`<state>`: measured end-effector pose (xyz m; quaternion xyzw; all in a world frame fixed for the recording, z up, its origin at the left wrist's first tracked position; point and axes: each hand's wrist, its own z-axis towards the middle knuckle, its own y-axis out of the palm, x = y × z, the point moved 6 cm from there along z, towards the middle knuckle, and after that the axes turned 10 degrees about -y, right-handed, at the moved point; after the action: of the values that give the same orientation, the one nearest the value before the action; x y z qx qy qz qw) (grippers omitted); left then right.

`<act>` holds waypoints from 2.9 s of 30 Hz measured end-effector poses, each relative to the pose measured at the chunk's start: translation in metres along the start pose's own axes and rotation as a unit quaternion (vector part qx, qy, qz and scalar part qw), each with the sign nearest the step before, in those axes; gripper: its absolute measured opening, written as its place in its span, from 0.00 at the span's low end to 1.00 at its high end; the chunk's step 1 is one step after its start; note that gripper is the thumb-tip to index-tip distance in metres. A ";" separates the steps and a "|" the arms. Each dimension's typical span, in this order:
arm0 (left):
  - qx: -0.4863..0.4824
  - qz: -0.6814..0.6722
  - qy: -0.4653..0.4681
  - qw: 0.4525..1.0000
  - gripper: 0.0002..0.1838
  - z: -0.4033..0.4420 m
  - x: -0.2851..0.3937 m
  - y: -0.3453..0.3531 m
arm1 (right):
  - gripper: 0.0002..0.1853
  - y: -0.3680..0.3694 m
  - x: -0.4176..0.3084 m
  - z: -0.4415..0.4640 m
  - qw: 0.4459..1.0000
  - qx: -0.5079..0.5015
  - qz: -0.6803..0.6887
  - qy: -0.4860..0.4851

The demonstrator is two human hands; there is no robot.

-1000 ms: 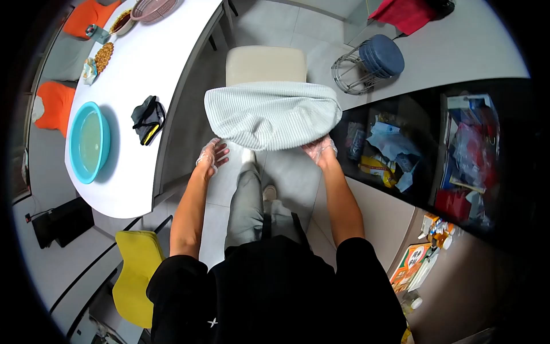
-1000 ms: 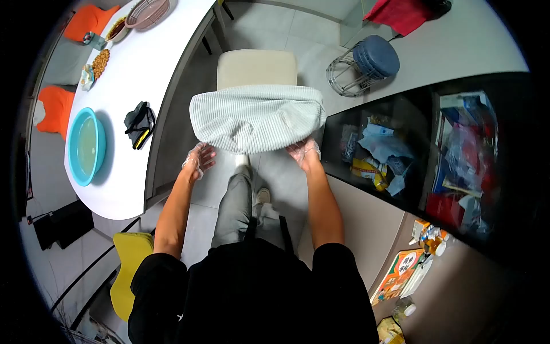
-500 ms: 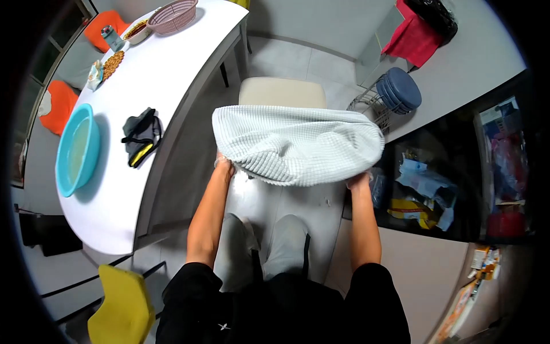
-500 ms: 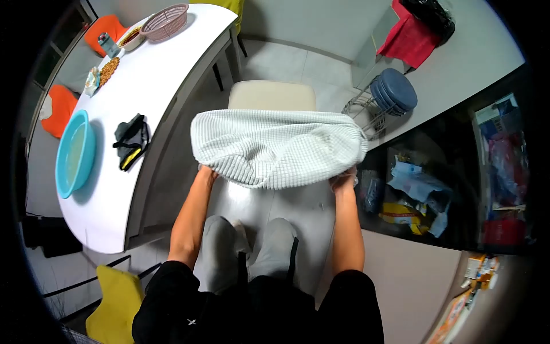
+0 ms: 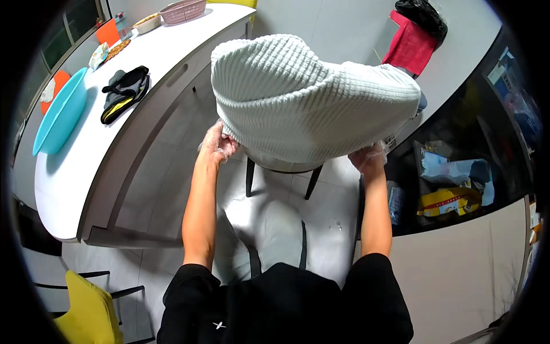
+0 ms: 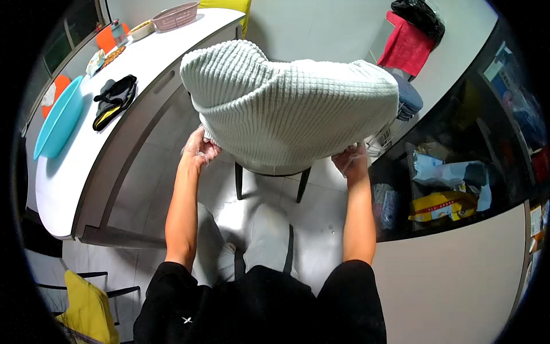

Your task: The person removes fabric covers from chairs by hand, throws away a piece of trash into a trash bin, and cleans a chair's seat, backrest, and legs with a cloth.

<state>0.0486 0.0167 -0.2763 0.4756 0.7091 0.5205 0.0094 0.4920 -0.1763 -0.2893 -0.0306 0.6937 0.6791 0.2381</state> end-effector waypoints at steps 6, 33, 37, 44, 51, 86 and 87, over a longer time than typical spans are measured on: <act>-0.019 -0.096 0.155 0.983 0.23 -0.006 0.028 -0.010 | 0.23 0.096 -0.032 -0.026 0.957 0.134 -0.151 -0.209; 0.287 0.262 0.085 0.918 0.24 0.152 -0.067 -0.216 | 0.19 -0.291 0.056 0.009 0.905 0.367 -0.171 -0.132; 0.356 0.340 0.111 0.863 0.22 0.113 -0.060 -0.210 | 0.17 -0.327 0.167 -0.007 0.862 0.451 -0.229 -0.034; 0.357 0.405 0.074 0.839 0.24 0.130 -0.037 -0.201 | 0.15 -0.312 0.175 0.023 0.827 0.459 -0.324 0.016; 0.345 0.290 0.112 0.886 0.29 0.048 -0.027 -0.158 | 0.12 -0.264 0.101 -0.023 0.900 0.344 -0.267 -0.023; 0.051 0.724 0.596 0.344 0.12 -0.240 0.101 0.230 | 0.18 0.338 -0.083 -0.112 0.278 -0.142 -0.797 -0.518; 0.069 0.725 0.606 0.318 0.13 -0.246 0.095 0.232 | 0.18 0.335 -0.082 -0.110 0.277 -0.134 -0.793 -0.527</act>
<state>0.0263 -0.0965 0.0554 0.3509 -0.0777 0.4122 -0.8372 0.4102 -0.2792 0.0478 -0.2326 -0.0486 0.1081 0.9653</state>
